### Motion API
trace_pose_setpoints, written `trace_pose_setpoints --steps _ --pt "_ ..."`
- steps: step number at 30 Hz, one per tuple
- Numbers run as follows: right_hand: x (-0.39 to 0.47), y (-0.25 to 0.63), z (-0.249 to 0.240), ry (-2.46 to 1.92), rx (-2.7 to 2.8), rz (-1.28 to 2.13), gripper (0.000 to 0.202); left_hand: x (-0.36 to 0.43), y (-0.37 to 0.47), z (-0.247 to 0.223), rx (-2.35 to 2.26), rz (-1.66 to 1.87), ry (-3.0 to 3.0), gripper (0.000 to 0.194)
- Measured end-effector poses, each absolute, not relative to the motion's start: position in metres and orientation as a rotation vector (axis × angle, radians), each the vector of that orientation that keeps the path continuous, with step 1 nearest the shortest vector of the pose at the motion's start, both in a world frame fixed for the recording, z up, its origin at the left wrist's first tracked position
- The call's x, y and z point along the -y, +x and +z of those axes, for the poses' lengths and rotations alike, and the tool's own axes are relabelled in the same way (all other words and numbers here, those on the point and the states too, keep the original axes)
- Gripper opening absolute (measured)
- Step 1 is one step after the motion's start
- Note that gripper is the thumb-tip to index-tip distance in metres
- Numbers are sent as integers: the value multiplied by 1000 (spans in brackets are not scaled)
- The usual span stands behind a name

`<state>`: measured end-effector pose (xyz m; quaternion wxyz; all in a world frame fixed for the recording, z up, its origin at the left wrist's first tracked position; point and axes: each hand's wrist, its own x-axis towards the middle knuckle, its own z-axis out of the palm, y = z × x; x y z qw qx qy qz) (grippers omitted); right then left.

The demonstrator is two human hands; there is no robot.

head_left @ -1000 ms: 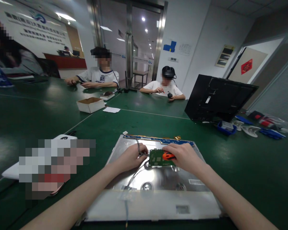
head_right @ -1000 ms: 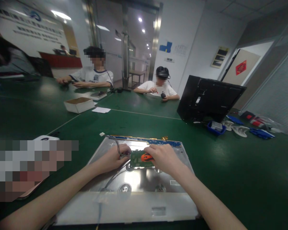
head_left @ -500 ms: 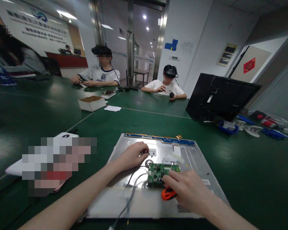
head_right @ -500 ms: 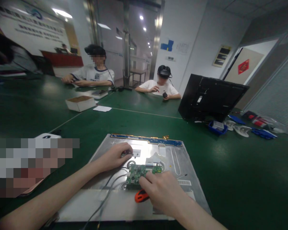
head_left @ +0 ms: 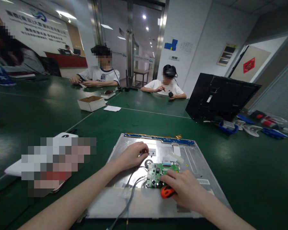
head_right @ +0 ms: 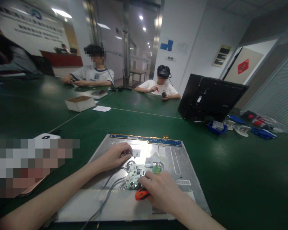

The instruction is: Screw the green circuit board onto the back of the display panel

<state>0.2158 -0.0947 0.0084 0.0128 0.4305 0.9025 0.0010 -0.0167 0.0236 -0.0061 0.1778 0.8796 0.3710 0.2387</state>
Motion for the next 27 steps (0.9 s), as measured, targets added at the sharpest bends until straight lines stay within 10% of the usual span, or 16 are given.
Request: trace_pose_setpoints --steps 27 --pt "95 218 10 1387 -2806 -131 58 -23 -17 -6 -1056 662 2503 8"
